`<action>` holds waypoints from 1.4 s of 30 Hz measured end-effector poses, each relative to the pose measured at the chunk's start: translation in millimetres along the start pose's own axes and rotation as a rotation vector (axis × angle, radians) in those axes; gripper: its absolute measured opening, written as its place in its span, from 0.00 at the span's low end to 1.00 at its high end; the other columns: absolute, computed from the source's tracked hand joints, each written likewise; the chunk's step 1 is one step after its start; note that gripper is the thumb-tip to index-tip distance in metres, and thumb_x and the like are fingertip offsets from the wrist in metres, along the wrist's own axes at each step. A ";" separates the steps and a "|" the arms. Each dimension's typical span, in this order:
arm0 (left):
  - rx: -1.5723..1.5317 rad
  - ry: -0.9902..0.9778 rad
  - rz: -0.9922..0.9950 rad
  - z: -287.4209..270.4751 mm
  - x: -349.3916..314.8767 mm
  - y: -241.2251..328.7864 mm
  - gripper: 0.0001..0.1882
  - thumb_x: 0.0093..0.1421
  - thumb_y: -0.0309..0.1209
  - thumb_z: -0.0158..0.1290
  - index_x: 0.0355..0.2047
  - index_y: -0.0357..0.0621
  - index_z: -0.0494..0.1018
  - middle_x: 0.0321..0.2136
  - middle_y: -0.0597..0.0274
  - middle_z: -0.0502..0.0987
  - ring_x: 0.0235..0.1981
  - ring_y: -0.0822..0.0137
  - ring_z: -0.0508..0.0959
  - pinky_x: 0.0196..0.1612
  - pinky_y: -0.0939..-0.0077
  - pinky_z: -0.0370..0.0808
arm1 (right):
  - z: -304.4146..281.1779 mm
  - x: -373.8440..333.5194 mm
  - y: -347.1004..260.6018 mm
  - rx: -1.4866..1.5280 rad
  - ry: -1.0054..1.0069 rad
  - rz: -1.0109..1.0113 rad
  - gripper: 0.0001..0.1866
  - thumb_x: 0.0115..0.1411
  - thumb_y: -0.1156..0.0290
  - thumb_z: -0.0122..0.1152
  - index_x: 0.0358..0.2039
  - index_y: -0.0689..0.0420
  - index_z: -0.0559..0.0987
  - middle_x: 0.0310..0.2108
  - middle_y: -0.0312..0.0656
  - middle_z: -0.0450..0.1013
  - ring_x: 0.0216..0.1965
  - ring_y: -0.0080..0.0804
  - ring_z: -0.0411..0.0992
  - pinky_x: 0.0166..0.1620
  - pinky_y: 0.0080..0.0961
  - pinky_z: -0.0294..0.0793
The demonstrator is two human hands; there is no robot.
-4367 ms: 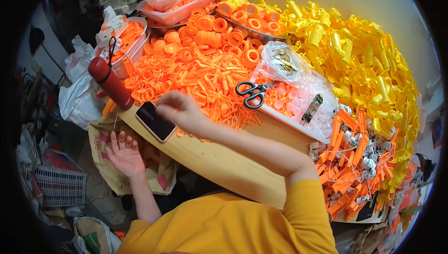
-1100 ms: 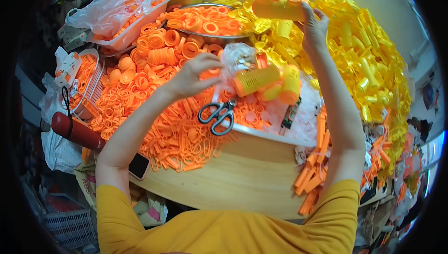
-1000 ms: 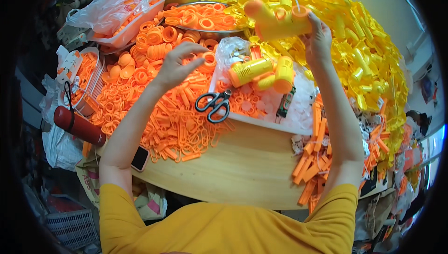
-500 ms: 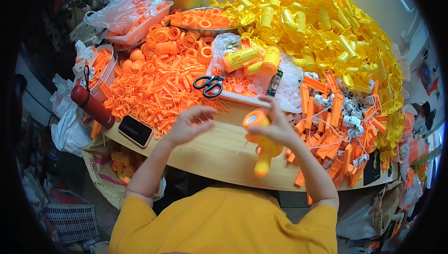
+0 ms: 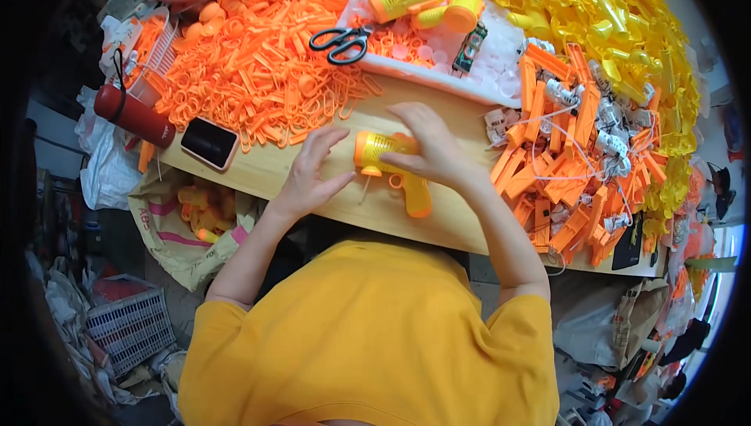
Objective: Assembling plastic toy guns from various components on a workbench.
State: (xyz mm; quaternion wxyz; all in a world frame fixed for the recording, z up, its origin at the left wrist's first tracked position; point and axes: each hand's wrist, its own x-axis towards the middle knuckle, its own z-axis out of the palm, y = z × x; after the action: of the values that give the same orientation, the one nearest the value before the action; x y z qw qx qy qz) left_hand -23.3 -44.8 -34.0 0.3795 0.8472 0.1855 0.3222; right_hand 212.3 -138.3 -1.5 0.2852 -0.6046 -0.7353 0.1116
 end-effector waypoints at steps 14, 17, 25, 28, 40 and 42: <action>0.102 -0.049 0.055 27.2 2.6 -10.5 0.34 0.48 0.35 0.63 0.55 0.42 0.66 0.54 0.50 0.66 0.56 0.52 0.65 0.59 0.62 0.61 | 53.6 -76.4 -3.1 0.361 0.389 0.355 0.29 0.54 0.76 0.63 0.56 0.59 0.66 0.57 0.45 0.61 0.60 0.34 0.60 0.60 0.29 0.59; 0.106 0.034 0.109 8.4 0.7 -16.7 0.28 0.49 0.35 0.61 0.51 0.42 0.69 0.47 0.52 0.70 0.50 0.53 0.69 0.53 0.62 0.66 | 66.7 -60.8 2.4 0.411 0.381 0.292 0.27 0.54 0.78 0.62 0.55 0.60 0.67 0.57 0.46 0.61 0.59 0.35 0.60 0.60 0.28 0.60; 0.272 0.198 -0.203 -36.9 -1.8 -62.8 0.19 0.49 0.30 0.62 0.42 0.44 0.74 0.33 0.56 0.73 0.27 0.61 0.76 0.30 0.69 0.74 | 68.3 -27.1 1.1 0.482 0.268 0.196 0.26 0.53 0.76 0.64 0.53 0.60 0.69 0.56 0.48 0.63 0.58 0.37 0.62 0.59 0.29 0.60; 0.406 0.174 -0.123 -30.4 10.3 -58.6 0.19 0.48 0.32 0.62 0.42 0.46 0.75 0.31 0.57 0.72 0.26 0.60 0.76 0.29 0.68 0.74 | 64.8 -24.0 1.1 0.469 0.253 0.183 0.26 0.52 0.74 0.66 0.52 0.59 0.70 0.55 0.48 0.65 0.58 0.39 0.63 0.59 0.30 0.61; 0.558 0.101 -0.024 -14.2 51.1 -70.4 0.14 0.51 0.34 0.60 0.39 0.51 0.77 0.29 0.60 0.70 0.28 0.61 0.76 0.28 0.69 0.73 | 61.5 -9.4 4.7 0.356 0.251 0.125 0.24 0.50 0.73 0.68 0.49 0.57 0.72 0.52 0.48 0.67 0.54 0.41 0.66 0.54 0.31 0.66; 0.568 0.105 -0.008 -15.3 50.4 -73.3 0.13 0.51 0.33 0.60 0.38 0.50 0.77 0.29 0.61 0.71 0.28 0.61 0.77 0.28 0.69 0.73 | 62.2 -6.2 1.9 0.363 0.260 0.115 0.24 0.51 0.73 0.67 0.48 0.57 0.72 0.52 0.48 0.67 0.54 0.41 0.66 0.54 0.30 0.66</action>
State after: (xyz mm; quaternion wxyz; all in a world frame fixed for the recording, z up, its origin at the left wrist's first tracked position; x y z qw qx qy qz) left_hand -2.4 38.5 -61.7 0.1182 0.9009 0.2911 0.2995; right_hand 180.0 -132.5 -54.8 0.4751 -0.5936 -0.6243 0.1794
